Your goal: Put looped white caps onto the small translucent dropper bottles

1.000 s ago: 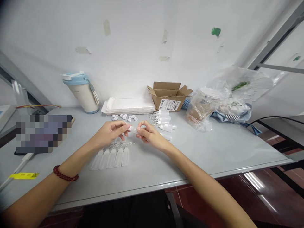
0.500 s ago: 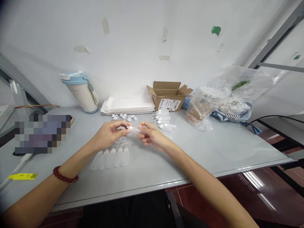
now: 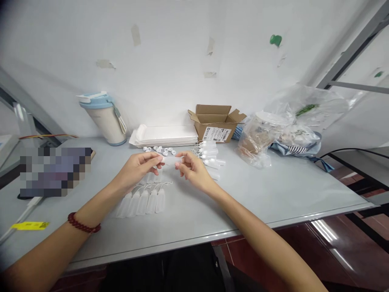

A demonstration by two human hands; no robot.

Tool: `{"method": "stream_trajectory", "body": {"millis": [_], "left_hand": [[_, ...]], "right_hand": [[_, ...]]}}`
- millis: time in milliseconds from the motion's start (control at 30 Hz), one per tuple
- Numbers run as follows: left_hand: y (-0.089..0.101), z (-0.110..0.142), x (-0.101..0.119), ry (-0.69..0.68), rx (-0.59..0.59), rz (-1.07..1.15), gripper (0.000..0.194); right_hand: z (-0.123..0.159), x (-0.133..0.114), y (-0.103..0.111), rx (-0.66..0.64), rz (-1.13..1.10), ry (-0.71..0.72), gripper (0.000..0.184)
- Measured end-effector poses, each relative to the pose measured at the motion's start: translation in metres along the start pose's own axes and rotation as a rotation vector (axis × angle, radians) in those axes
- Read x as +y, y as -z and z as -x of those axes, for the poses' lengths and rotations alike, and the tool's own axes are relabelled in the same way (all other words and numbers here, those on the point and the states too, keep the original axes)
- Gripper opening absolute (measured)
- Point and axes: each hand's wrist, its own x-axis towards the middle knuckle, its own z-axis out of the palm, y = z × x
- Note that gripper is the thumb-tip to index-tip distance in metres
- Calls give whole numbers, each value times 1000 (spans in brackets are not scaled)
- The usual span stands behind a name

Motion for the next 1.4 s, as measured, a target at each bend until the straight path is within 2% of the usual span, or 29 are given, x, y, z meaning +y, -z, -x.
{"method": "stream_trajectory", "body": {"millis": [200, 400, 700, 900, 1033, 1233, 1400], "left_hand": [[-1, 0, -1, 66, -51, -28, 46], [-2, 0, -4, 25, -51, -109, 48], [-3, 3, 1, -123, -65, -221, 28], [-6, 4, -7, -230, -44, -252, 21], [-8, 5, -5, -208, -10, -250, 24], [-8, 5, -1, -76, -82, -236, 39], [-7, 4, -2, -38, -77, -227, 43]], "right_hand": [[0, 5, -2, 20, 0, 40, 24], [1, 4, -2, 21, 4, 25, 26], [3, -1, -3, 46, 11, -13, 27], [3, -1, -3, 74, 15, -54, 32], [3, 0, -3, 99, 18, -61, 34], [4, -1, -4, 115, -2, -22, 32], [4, -2, -5, 75, 53, -4, 32]]}}
